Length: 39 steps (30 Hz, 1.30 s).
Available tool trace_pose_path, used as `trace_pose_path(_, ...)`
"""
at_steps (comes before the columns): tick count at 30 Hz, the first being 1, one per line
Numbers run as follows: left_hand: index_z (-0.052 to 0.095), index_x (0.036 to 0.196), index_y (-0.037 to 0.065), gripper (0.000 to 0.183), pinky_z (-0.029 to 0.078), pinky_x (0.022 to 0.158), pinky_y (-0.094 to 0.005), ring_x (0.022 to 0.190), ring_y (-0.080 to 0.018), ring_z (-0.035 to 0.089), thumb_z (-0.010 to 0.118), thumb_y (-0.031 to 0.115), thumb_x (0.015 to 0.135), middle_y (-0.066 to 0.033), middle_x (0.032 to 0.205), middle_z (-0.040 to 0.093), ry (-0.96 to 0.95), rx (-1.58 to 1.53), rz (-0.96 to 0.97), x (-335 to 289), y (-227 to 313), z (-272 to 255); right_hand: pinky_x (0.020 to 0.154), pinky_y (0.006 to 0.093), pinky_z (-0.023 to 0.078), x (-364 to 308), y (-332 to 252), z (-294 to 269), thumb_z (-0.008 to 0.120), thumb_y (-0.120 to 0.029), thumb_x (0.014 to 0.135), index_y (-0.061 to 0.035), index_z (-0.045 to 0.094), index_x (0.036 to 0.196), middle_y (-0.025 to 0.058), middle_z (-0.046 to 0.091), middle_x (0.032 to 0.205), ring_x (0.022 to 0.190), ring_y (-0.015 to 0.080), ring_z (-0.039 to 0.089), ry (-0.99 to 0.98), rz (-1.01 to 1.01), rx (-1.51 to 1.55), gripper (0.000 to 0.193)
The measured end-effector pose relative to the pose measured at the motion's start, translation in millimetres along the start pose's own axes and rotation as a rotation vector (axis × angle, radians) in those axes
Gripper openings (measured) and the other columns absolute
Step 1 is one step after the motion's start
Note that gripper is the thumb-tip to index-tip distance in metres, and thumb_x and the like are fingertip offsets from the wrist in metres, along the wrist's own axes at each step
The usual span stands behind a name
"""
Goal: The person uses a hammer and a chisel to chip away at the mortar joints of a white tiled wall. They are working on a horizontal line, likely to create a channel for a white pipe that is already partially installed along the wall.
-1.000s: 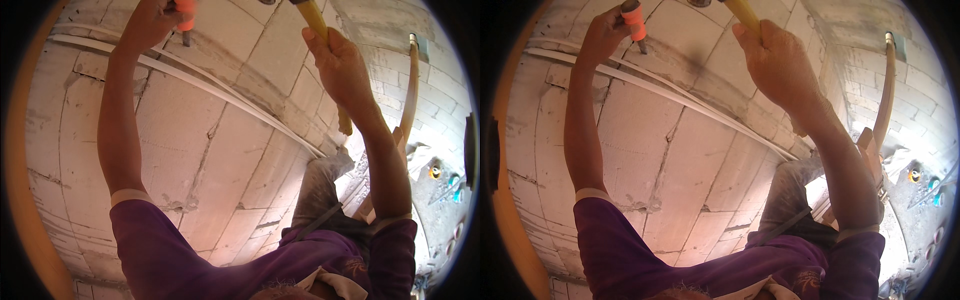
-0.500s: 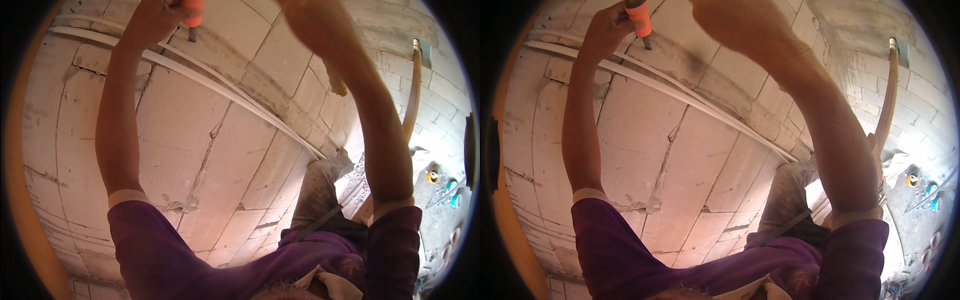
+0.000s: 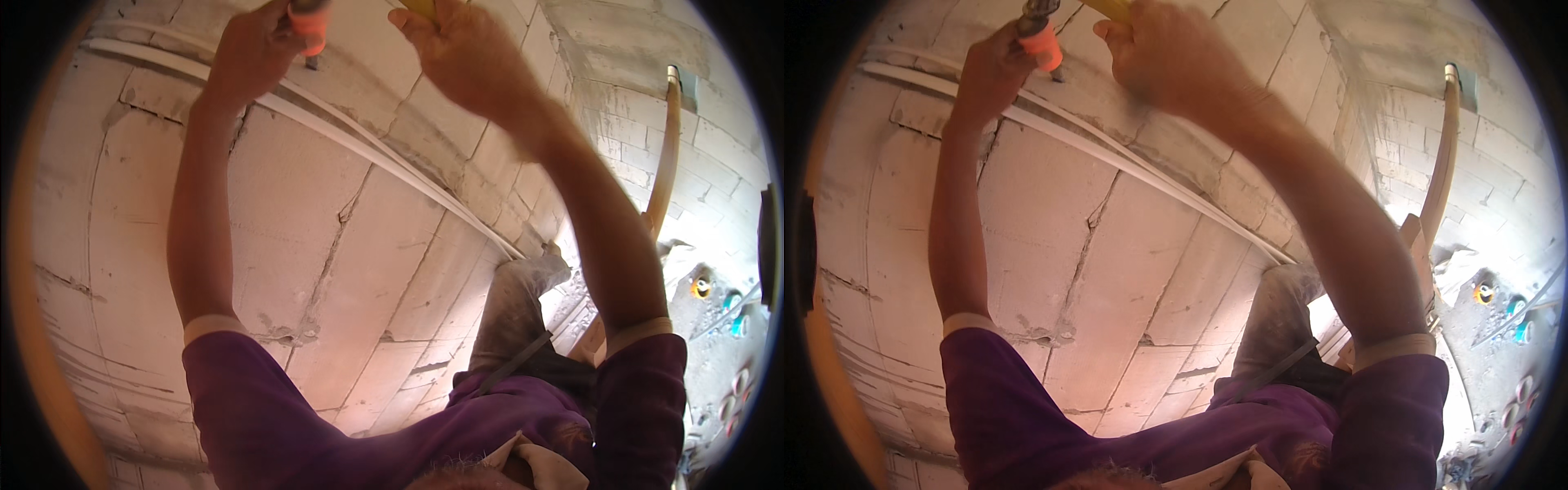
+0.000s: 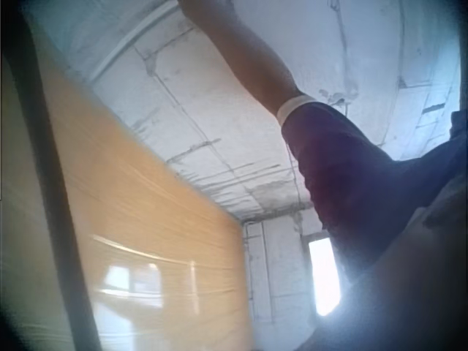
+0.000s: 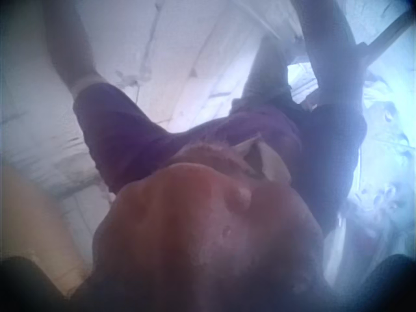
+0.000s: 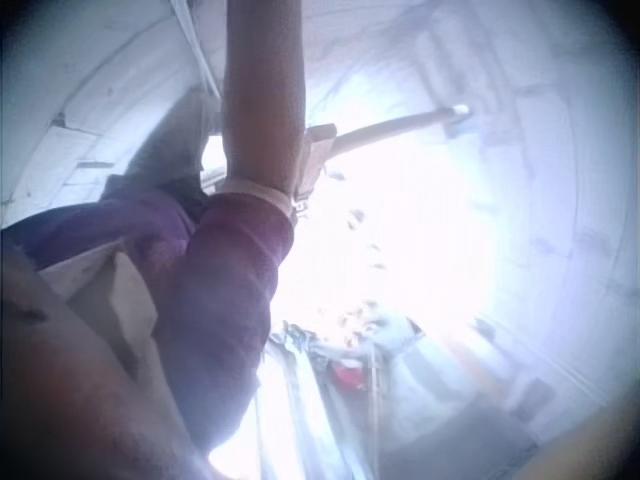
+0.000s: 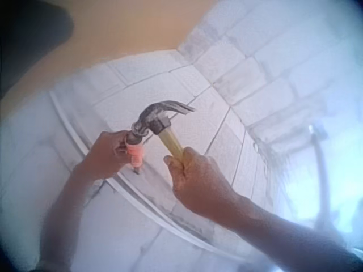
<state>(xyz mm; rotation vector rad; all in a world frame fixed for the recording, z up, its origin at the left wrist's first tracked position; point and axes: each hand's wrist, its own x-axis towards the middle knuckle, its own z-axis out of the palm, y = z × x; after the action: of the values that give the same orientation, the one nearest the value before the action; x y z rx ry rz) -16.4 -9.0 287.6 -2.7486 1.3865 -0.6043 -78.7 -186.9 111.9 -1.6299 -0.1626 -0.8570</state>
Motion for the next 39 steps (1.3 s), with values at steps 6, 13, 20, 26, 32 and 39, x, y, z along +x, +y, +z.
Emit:
trace_pose_path(6, 0.068, 0.118, 0.005, 0.026, 0.059, 0.078, -0.033, 0.094, -0.021, 0.075, 0.07, 0.009, 0.092, -0.0108, 0.102, 0.077, 0.177, 0.235, 0.14, -62, -11, 10, 0.058, 0.0543, 0.048, -19, -20, -55, 0.055, -0.03, 0.104, 0.0042, 0.059, 0.088, 0.0271, 0.062, 0.065, 0.063, 0.0467, 0.065, 0.015, 0.024, -0.093, 0.038)
trace_pose_path(13, 0.067, 0.123, 0.002, 0.029, 0.052, 0.09, -0.0273, 0.1, -0.0093, 0.063, 0.072, 0.011, 0.096, -0.0029, 0.108, 0.07, 0.062, -0.015, -0.075, -9, -46, -43, 0.058, 0.0479, 0.045, -31, -3, -68, 0.053, -0.041, 0.106, 0.0003, 0.057, 0.085, 0.0163, 0.058, 0.063, 0.058, 0.0309, 0.058, 0.132, 0.216, 0.001, 0.047)
trace_pose_path(20, 0.065, 0.125, 0.002, 0.033, 0.053, 0.087, -0.0276, 0.098, -0.0102, 0.064, 0.07, 0.011, 0.094, -0.0028, 0.102, 0.07, -0.102, 0.158, -0.071, 19, -33, -47, 0.055, 0.0327, 0.038, -36, 22, -59, 0.058, -0.055, 0.102, -0.0074, 0.063, 0.084, -0.002, 0.046, 0.062, 0.057, 0.0093, 0.045, 0.177, 0.189, -0.057, 0.051)
trace_pose_path(26, 0.065, 0.089, 0.0, 0.012, 0.054, 0.069, -0.0328, 0.072, -0.0151, 0.066, 0.057, -0.008, 0.087, -0.0088, 0.077, 0.069, -0.267, -0.1, -0.05, 34, 26, -34, 0.051, 0.0335, 0.039, -3, -22, -69, 0.047, -0.055, 0.107, -0.007, 0.055, 0.078, -0.0011, 0.048, 0.062, 0.056, 0.0113, 0.048, 0.203, 0.274, 0.09, 0.057)
trace_pose_path(32, 0.064, 0.085, 0.0, 0.011, 0.054, 0.07, -0.0317, 0.07, -0.0149, 0.065, 0.056, -0.008, 0.086, -0.0088, 0.075, 0.069, -0.225, -0.123, -0.243, 39, 38, -20, 0.049, 0.0256, 0.037, 2, -24, -14, 0.049, -0.051, 0.108, -0.0089, 0.057, 0.081, -0.0022, 0.048, 0.062, 0.054, 0.0075, 0.047, 0.257, 0.096, 0.272, 0.05)
trace_pose_path(39, 0.065, 0.082, 0.001, 0.012, 0.054, 0.072, -0.0315, 0.071, -0.0157, 0.066, 0.056, -0.007, 0.086, -0.0077, 0.074, 0.07, -0.138, -0.089, -0.127, 20, 34, -25, 0.053, 0.0399, 0.042, 1, -33, -21, 0.05, -0.041, 0.109, 0.0006, 0.059, 0.086, 0.0101, 0.054, 0.063, 0.058, 0.0196, 0.053, 0.196, 0.068, 0.345, 0.048)
